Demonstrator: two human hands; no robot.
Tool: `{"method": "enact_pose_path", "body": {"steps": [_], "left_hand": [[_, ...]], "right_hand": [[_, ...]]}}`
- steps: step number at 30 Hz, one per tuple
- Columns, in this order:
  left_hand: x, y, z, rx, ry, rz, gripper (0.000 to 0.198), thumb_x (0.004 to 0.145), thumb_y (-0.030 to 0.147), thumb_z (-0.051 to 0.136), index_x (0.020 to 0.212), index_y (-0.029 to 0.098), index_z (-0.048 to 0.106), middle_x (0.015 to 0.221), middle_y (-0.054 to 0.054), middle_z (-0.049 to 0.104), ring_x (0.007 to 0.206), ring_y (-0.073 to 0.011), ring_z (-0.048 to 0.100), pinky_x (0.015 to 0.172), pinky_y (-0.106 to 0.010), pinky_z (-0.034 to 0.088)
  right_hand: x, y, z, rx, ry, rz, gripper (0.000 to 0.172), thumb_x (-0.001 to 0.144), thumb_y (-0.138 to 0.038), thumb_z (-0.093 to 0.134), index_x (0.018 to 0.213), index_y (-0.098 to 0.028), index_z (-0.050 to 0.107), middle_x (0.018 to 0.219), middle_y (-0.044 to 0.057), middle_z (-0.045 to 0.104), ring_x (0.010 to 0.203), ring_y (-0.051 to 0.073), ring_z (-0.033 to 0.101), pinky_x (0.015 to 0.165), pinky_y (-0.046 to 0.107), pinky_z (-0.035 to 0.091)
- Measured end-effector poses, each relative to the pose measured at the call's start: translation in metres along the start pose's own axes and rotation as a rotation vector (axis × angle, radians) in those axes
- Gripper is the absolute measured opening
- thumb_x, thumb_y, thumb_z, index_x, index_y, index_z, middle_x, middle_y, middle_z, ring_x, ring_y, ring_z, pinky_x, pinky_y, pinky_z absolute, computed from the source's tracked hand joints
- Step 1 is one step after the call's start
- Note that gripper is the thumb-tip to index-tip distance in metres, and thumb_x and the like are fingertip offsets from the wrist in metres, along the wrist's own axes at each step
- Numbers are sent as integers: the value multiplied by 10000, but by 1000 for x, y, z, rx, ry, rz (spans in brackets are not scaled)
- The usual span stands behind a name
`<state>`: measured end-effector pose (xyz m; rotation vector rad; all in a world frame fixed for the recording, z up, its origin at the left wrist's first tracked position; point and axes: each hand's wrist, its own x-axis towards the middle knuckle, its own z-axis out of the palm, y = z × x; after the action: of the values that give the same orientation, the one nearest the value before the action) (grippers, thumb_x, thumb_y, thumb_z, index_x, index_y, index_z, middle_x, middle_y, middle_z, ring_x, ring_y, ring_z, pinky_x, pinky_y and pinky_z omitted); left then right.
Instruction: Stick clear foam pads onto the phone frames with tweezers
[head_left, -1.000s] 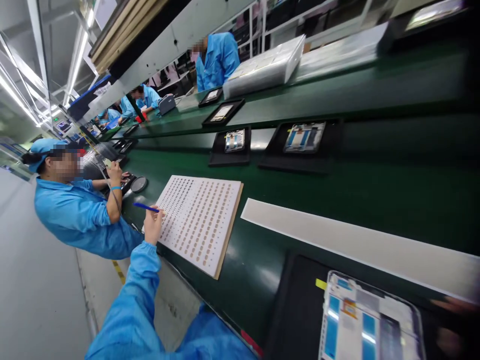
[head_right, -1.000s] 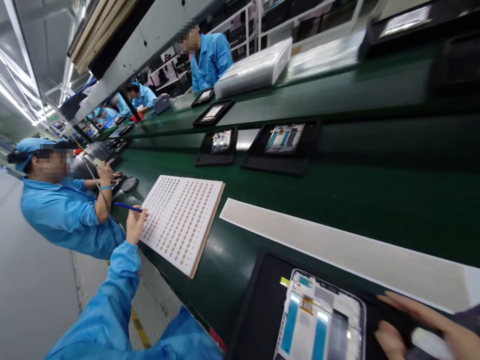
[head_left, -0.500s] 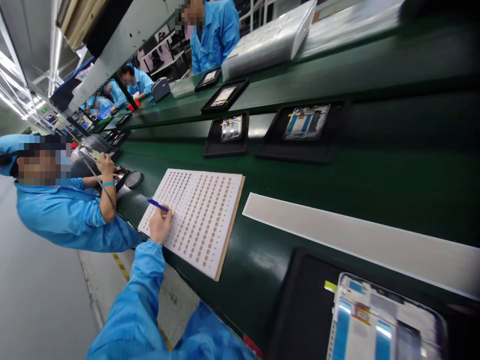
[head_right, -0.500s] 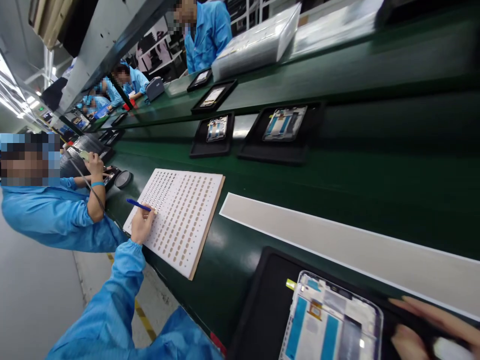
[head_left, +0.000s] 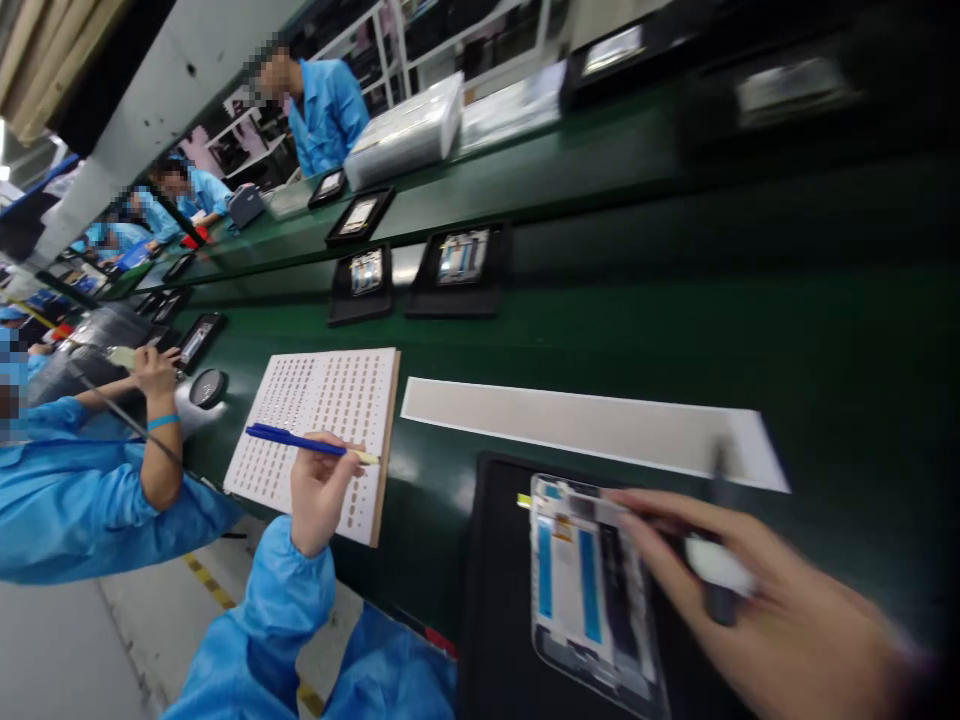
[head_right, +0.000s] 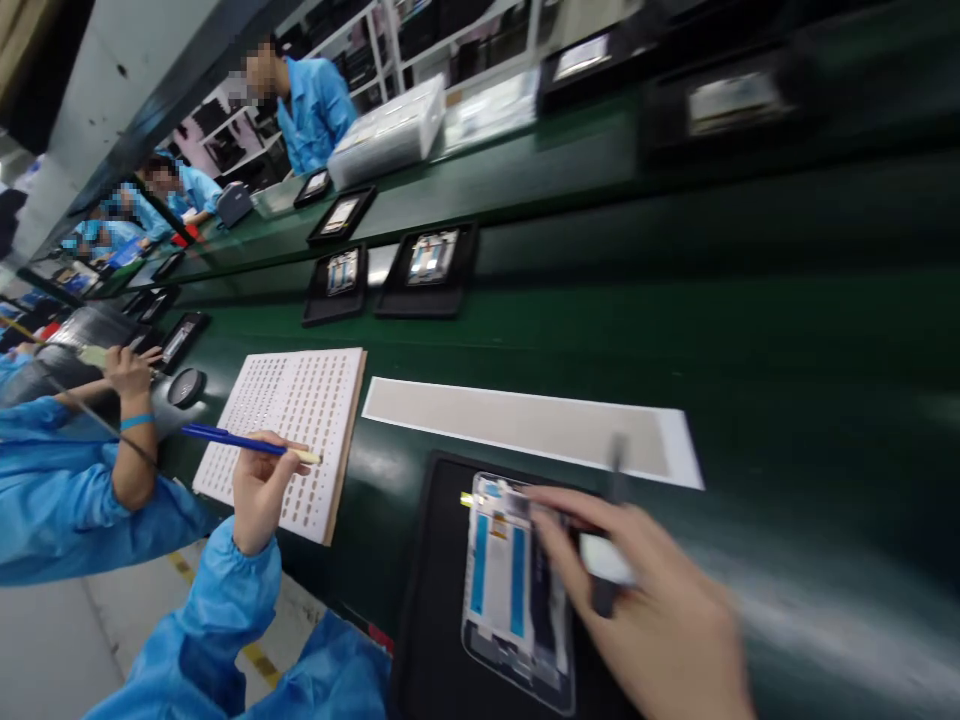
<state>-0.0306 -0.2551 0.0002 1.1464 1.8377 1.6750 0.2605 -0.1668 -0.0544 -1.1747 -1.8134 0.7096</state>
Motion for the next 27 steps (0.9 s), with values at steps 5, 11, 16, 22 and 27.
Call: {"method": "enact_pose_path", "body": {"steps": [5,11,16,22,27], "left_hand": [[-21,21,74,20,-260,291,127,827,242,698,866,194,587,818,-30,692,795,-167,684,734,-286,553],[-24,23,114,17,-406,477,107,837,145,667,899,210,607,838,-29,699,808,-169,678,725,-287,540],[-25,24,124,20,-415,504,106,840,145,664,900,209,605,836,-25,699,816,-166,684,734,-284,545],[-29,25,131,-5,-403,303,118,829,246,696,855,189,595,814,-27,687,805,-161,685,728,-272,557],[-25,24,141,-212,-464,-130,358,776,468,716,867,186,515,725,-3,683,619,-147,692,555,-231,564]], "right_hand": [[7,-46,9,410,-151,51,234,926,-459,576,994,-242,628,902,53,685,748,212,658,664,321,561],[3,-50,13,616,28,191,198,860,-342,660,1004,-220,599,861,37,669,740,206,641,653,301,559],[3,-50,9,623,115,226,119,879,-324,617,971,-258,580,806,30,645,671,210,604,622,320,553],[3,-45,10,554,135,205,142,862,-282,558,978,-201,552,775,11,611,662,158,583,612,258,513],[3,-34,4,472,107,178,109,868,-286,548,937,-201,543,789,11,603,621,141,554,587,243,491]]}}
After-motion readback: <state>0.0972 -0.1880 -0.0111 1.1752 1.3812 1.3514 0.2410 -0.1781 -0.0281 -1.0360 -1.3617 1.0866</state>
